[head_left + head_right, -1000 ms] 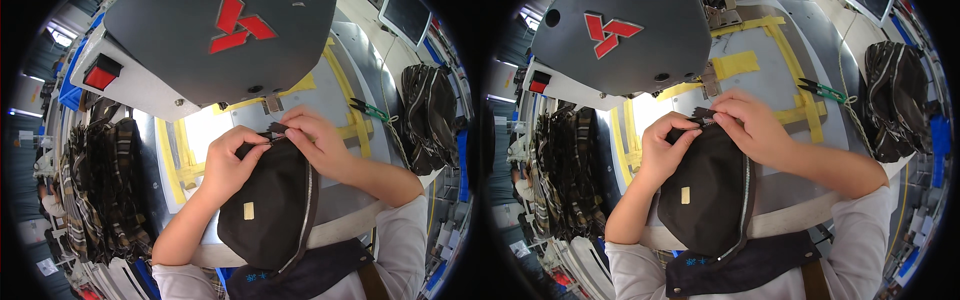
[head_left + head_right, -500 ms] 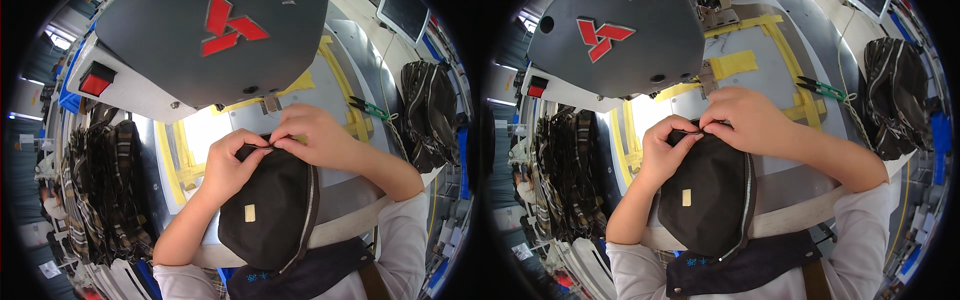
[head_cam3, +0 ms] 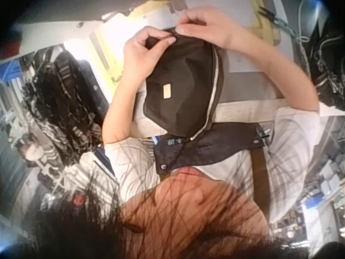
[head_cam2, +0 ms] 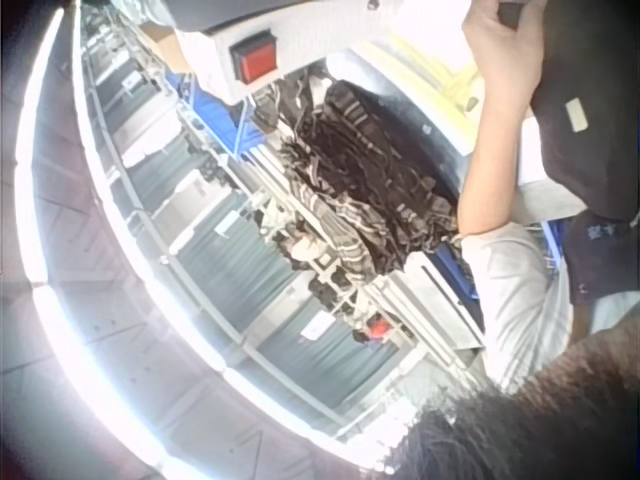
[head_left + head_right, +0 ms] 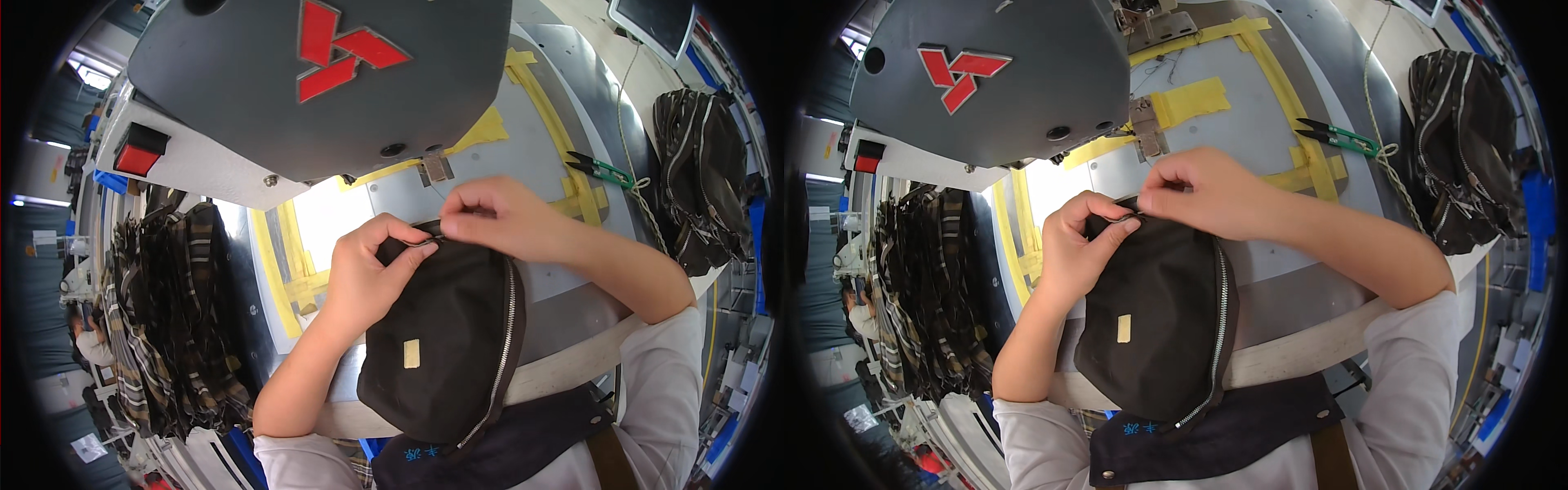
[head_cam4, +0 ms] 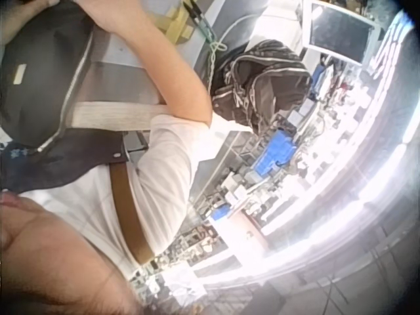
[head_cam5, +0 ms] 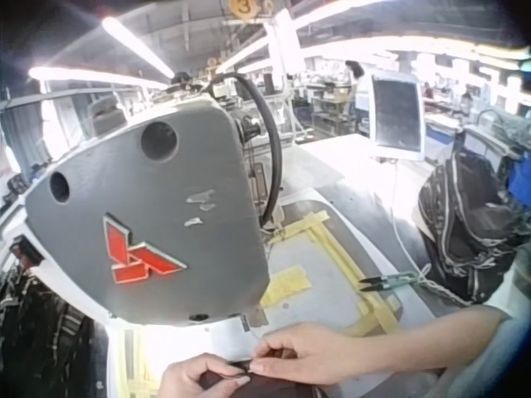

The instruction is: The person sews a black fabric bag using an industrial sewing machine. They align the zipper area under the needle, guide the bag through the machine, and trim excess thread with scissors. The person repeats this process on multiple bags, stacking finished items to the right.

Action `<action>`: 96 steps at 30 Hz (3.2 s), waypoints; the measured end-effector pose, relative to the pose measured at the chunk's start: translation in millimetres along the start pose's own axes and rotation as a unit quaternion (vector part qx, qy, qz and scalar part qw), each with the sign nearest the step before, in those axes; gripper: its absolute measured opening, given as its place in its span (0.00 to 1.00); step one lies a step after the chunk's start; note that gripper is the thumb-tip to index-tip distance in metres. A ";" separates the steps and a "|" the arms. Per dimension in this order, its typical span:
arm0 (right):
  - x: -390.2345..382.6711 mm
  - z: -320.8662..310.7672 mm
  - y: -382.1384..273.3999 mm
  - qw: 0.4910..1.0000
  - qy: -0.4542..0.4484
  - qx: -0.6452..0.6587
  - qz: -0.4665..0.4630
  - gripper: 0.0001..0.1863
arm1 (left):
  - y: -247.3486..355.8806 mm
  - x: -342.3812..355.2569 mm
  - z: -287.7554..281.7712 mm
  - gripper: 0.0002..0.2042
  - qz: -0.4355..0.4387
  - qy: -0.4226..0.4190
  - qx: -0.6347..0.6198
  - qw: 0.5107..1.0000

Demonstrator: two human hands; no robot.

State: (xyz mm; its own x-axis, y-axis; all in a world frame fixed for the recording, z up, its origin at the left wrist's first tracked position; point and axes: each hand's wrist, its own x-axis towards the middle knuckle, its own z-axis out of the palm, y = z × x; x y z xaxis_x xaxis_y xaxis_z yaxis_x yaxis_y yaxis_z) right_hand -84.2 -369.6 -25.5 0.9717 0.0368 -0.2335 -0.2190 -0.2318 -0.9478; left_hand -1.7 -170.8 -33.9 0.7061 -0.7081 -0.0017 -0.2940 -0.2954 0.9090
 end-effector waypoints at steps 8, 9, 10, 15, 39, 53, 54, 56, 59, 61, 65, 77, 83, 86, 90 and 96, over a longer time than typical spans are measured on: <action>-12.4 11.2 2.0 0.996 0.068 -0.033 -0.049 0.08 | -3.9 -1.7 1.1 0.06 -0.008 -0.010 -0.020 1.000; -12.7 11.3 0.6 0.994 0.075 -0.057 -0.050 0.08 | -2.9 -2.4 3.0 0.06 0.034 0.012 0.010 0.999; -12.4 12.3 1.8 0.994 0.081 -0.043 -0.051 0.08 | -1.5 -3.0 5.5 0.06 0.075 0.033 0.040 0.996; -9.3 16.0 9.6 0.994 0.107 -0.008 -0.022 0.09 | -6.3 -1.0 3.7 0.08 0.296 0.084 0.161 0.938; -6.5 16.6 7.3 0.993 0.088 -0.056 -0.060 0.06 | -3.8 0.4 0.1 0.05 0.008 0.039 -0.028 0.999; -6.6 16.1 4.5 0.987 0.092 -0.084 -0.102 0.06 | 1.5 0.8 2.3 0.06 0.023 -0.014 0.036 0.999; -6.5 15.1 4.1 0.986 0.090 -0.103 -0.100 0.05 | 1.7 0.8 2.6 0.06 0.018 -0.009 0.031 0.999; -5.0 16.8 5.9 0.986 0.103 -0.079 -0.100 0.05 | 2.0 0.9 2.9 0.05 0.010 0.000 0.019 1.000; -3.4 13.6 2.5 0.995 0.079 -0.019 -0.051 0.06 | 0.5 1.1 3.2 0.05 0.014 0.008 -0.001 1.000; -3.6 11.5 2.7 0.996 0.066 -0.019 -0.050 0.07 | -0.1 0.3 2.4 0.05 0.011 0.021 -0.013 1.000; -6.2 13.0 7.7 0.992 0.077 -0.073 -0.070 0.09 | -6.9 0.5 1.5 0.05 0.013 0.041 -0.042 0.998; -6.0 15.6 9.5 0.991 0.073 -0.091 -0.067 0.08 | -8.0 2.8 4.8 0.03 0.053 0.033 -0.020 0.998; -6.4 19.7 13.9 0.984 0.106 -0.106 -0.097 0.07 | -9.8 3.4 6.6 0.04 0.029 0.039 -0.031 0.998; -5.5 17.8 10.9 0.980 0.098 -0.142 -0.095 0.06 | -9.3 2.8 7.9 0.04 0.076 0.042 0.000 0.996; -4.6 15.6 7.1 0.982 0.091 -0.152 -0.063 0.10 | -10.7 4.6 7.6 0.04 0.072 0.042 0.011 0.996; -6.5 8.6 18.6 0.978 0.133 -0.119 -0.108 0.10 | -10.2 7.6 7.4 0.05 0.030 0.051 0.001 0.998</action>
State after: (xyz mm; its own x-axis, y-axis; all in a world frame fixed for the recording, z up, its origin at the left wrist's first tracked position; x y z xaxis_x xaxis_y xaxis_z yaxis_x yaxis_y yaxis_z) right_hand -95.3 -365.9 -43.5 0.9885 -0.1380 0.0617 -0.0100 -0.4669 -0.8843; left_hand 1.9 -177.9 -46.3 0.7490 -0.6559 0.0942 -0.3389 -0.2571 0.9050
